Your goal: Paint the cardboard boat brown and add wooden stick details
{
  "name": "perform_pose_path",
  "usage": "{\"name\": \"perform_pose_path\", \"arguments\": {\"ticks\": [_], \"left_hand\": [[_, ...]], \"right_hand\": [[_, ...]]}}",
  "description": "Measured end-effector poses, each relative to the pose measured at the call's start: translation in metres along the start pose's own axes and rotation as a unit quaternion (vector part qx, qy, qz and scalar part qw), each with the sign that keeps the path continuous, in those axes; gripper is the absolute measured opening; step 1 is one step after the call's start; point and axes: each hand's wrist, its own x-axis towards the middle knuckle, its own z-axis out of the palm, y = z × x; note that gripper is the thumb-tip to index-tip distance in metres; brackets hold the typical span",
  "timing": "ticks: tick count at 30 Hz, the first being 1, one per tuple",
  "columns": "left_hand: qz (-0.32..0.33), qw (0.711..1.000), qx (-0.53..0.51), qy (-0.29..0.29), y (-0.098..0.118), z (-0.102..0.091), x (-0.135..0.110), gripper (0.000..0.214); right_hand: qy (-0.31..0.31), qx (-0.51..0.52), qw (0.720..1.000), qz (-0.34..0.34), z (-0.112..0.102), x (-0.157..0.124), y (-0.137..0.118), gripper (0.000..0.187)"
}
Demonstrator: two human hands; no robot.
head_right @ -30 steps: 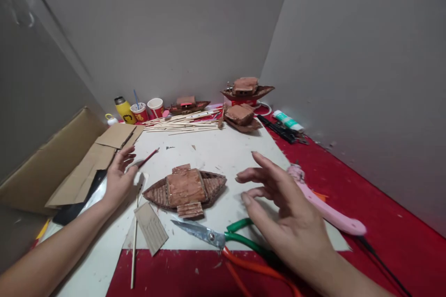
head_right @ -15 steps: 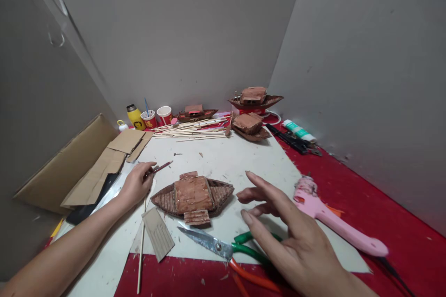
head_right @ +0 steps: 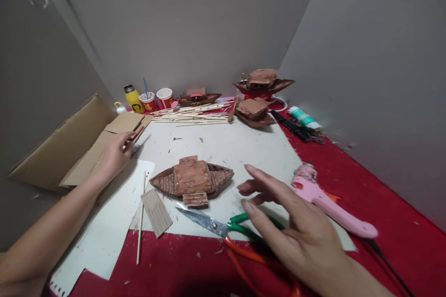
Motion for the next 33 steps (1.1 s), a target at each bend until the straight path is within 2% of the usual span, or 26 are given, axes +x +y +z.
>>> {"name": "perform_pose_path", "arguments": {"ticks": [3, 7, 10, 16, 22, 28, 33], "left_hand": [[-0.007, 1.0, 0.018, -0.003, -0.002, -0.002, 0.004, 0.037], [-0.01, 0.999, 0.043, -0.025, 0.007, -0.01, 0.002, 0.031], [-0.02, 0.994, 0.052, -0.089, 0.019, -0.016, -0.008, 0.022], [-0.019, 0.98, 0.03, -0.196, 0.036, -0.011, -0.036, 0.027], [-0.028, 0.962, -0.013, -0.272, 0.04, -0.011, -0.04, 0.01], [-0.073, 0.949, -0.052, -0.303, 0.033, -0.014, -0.035, 0.004], [-0.124, 0.944, -0.12, -0.28, 0.026, -0.017, -0.03, 0.013]], "right_hand": [[-0.009, 0.005, 1.0, -0.023, 0.002, 0.005, 0.001, 0.047], [-0.016, -0.003, 1.0, -0.024, 0.002, 0.007, 0.001, 0.046], [-0.014, -0.01, 0.999, -0.027, 0.0, 0.005, 0.0, 0.045], [-0.016, -0.017, 0.999, -0.026, -0.001, 0.004, -0.002, 0.044], [-0.018, -0.01, 0.999, -0.036, -0.001, 0.003, -0.002, 0.045], [-0.007, 0.0, 0.999, -0.052, -0.001, 0.002, 0.003, 0.049], [-0.017, 0.011, 0.997, -0.068, 0.0, 0.006, 0.002, 0.051]]}}
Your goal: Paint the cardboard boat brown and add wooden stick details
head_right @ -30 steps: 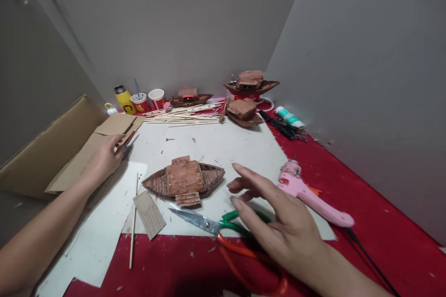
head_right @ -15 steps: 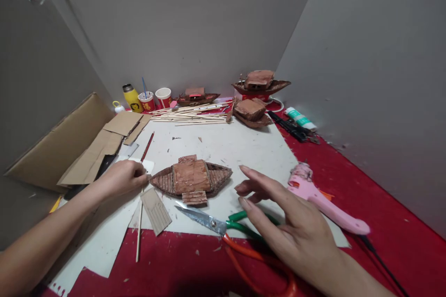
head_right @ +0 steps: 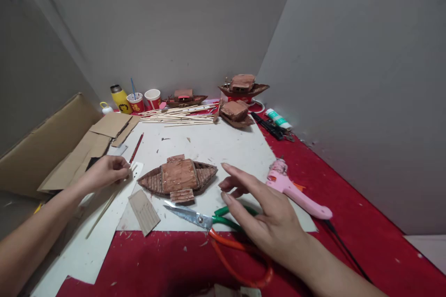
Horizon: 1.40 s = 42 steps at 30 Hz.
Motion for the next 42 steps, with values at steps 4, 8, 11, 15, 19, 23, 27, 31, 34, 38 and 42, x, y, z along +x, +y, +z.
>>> {"name": "perform_pose_path", "arguments": {"ticks": [4, 8, 11, 15, 19, 23, 27, 31, 34, 38, 42], "left_hand": [[0.006, 0.995, -0.081, 0.054, 0.001, -0.003, 0.0, 0.028], [0.029, 0.981, -0.146, 0.126, 0.002, 0.001, 0.0, 0.037], [0.026, 0.97, -0.201, 0.136, 0.002, 0.008, -0.003, 0.039], [0.012, 0.976, -0.204, 0.079, 0.006, 0.022, -0.01, 0.039], [0.038, 0.986, -0.149, 0.065, 0.013, 0.037, -0.015, 0.036], [0.044, 0.99, -0.116, 0.063, 0.012, 0.044, -0.016, 0.041], [0.054, 0.99, -0.125, 0.042, 0.01, 0.046, -0.017, 0.042], [0.058, 0.989, -0.135, 0.029, 0.015, 0.046, -0.021, 0.041], [0.058, 0.987, -0.145, 0.027, 0.019, 0.047, -0.023, 0.041], [0.058, 0.981, -0.185, 0.005, 0.021, 0.049, -0.025, 0.039], [0.056, 0.971, -0.23, -0.029, 0.024, 0.05, -0.028, 0.034]], "right_hand": [[0.006, 0.01, 1.0, 0.0, -0.002, 0.003, -0.001, 0.054], [0.017, 0.011, 1.0, 0.005, -0.003, 0.004, -0.001, 0.053], [0.024, 0.007, 1.0, 0.016, -0.003, 0.005, -0.001, 0.051], [0.037, -0.002, 0.998, 0.042, -0.004, 0.005, -0.002, 0.047], [0.017, 0.002, 0.994, 0.105, -0.004, 0.008, 0.001, 0.053], [-0.034, 0.017, 0.985, 0.167, -0.002, 0.012, 0.006, 0.068], [-0.056, 0.031, 0.978, 0.197, 0.001, 0.016, 0.01, 0.076], [-0.073, 0.081, 0.965, 0.237, 0.004, 0.019, 0.012, 0.082], [-0.092, 0.155, 0.948, 0.261, 0.008, 0.019, 0.017, 0.085], [-0.102, 0.243, 0.93, 0.258, 0.015, 0.019, 0.024, 0.085], [-0.1, 0.273, 0.924, 0.248, 0.019, 0.022, 0.029, 0.085]]}}
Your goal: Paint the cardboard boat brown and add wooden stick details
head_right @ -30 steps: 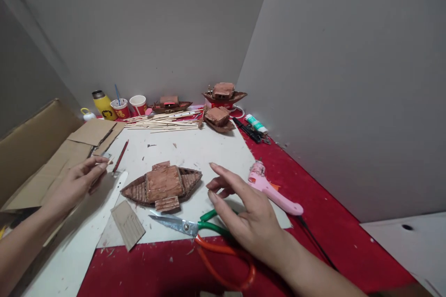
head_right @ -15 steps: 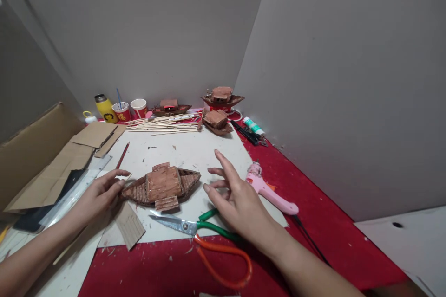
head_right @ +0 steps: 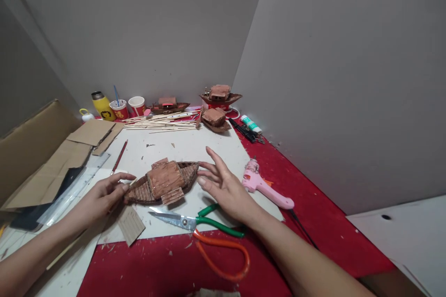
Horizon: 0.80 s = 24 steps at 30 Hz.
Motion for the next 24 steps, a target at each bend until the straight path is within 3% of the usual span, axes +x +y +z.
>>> {"name": "perform_pose_path", "arguments": {"ticks": [3, 5, 10, 13, 14, 16, 21, 22, 24], "left_hand": [[-0.035, 0.999, -0.02, -0.018, 0.004, 0.0, -0.001, 0.038], [-0.038, 0.999, -0.028, 0.011, 0.007, -0.003, 0.0, 0.043], [0.049, 0.987, -0.058, 0.145, 0.016, -0.014, -0.005, 0.042], [0.058, 0.985, -0.086, 0.14, 0.025, -0.011, -0.018, 0.033], [0.043, 0.988, -0.092, 0.117, 0.028, -0.006, -0.024, 0.032], [-0.011, 0.995, -0.1, 0.017, 0.031, 0.01, -0.036, 0.034], [-0.054, 0.963, -0.179, -0.196, 0.031, 0.065, -0.049, 0.041], [-0.059, 0.955, -0.194, -0.217, 0.031, 0.073, -0.048, 0.042], [-0.066, 0.949, -0.197, -0.238, 0.031, 0.083, -0.044, 0.045]], "right_hand": [[0.038, -0.002, 0.999, -0.014, -0.002, 0.003, 0.001, 0.082], [0.093, -0.008, 0.995, -0.044, -0.003, 0.003, 0.0, 0.077], [0.185, -0.011, 0.97, -0.158, -0.002, -0.01, -0.012, 0.048], [0.198, -0.03, 0.957, -0.211, 0.002, -0.026, -0.019, 0.04], [0.19, -0.04, 0.955, -0.224, 0.004, -0.032, -0.02, 0.039], [0.128, -0.06, 0.959, -0.244, 0.005, -0.041, -0.023, 0.038], [-0.137, -0.11, 0.958, -0.225, 0.013, -0.049, -0.031, 0.069], [-0.163, -0.123, 0.952, -0.228, 0.015, -0.048, -0.032, 0.068], [-0.181, -0.138, 0.944, -0.238, 0.02, -0.045, -0.033, 0.044]]}}
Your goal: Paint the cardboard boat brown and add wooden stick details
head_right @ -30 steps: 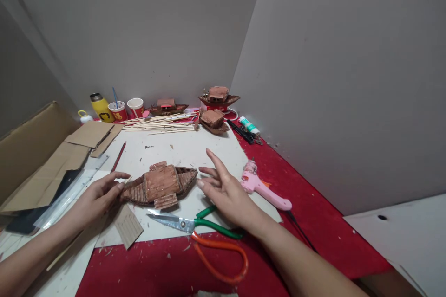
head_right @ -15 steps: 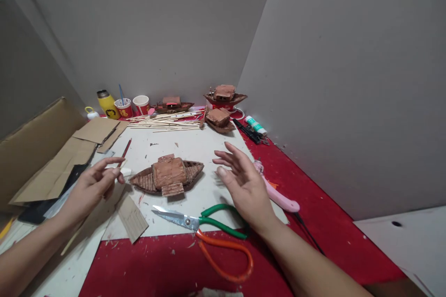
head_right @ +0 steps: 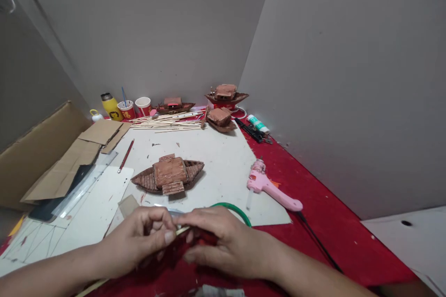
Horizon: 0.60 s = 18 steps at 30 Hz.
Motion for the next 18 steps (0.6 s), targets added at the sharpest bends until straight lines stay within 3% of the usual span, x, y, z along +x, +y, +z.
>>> {"name": "perform_pose_path", "arguments": {"ticks": [2, 6, 9, 13, 18], "left_hand": [[-0.011, 1.0, -0.005, -0.013, 0.0, 0.0, 0.005, 0.045], [-0.04, 0.998, -0.031, -0.045, 0.002, -0.011, 0.005, 0.041], [-0.042, 0.996, -0.064, -0.043, 0.005, -0.018, -0.001, 0.036], [-0.031, 0.993, -0.1, -0.044, 0.007, -0.017, -0.005, 0.03], [-0.036, 0.992, -0.11, -0.054, 0.004, -0.012, -0.004, 0.032]], "right_hand": [[0.012, 0.021, 0.999, 0.024, 0.001, 0.004, 0.001, 0.018], [0.103, 0.151, 0.971, 0.156, -0.003, 0.005, 0.004, 0.019], [0.159, 0.246, 0.936, 0.196, -0.009, 0.004, 0.005, 0.022], [0.154, 0.341, 0.904, 0.207, -0.011, 0.007, 0.004, 0.026], [0.109, 0.386, 0.881, 0.25, -0.007, 0.01, 0.002, 0.028]]}}
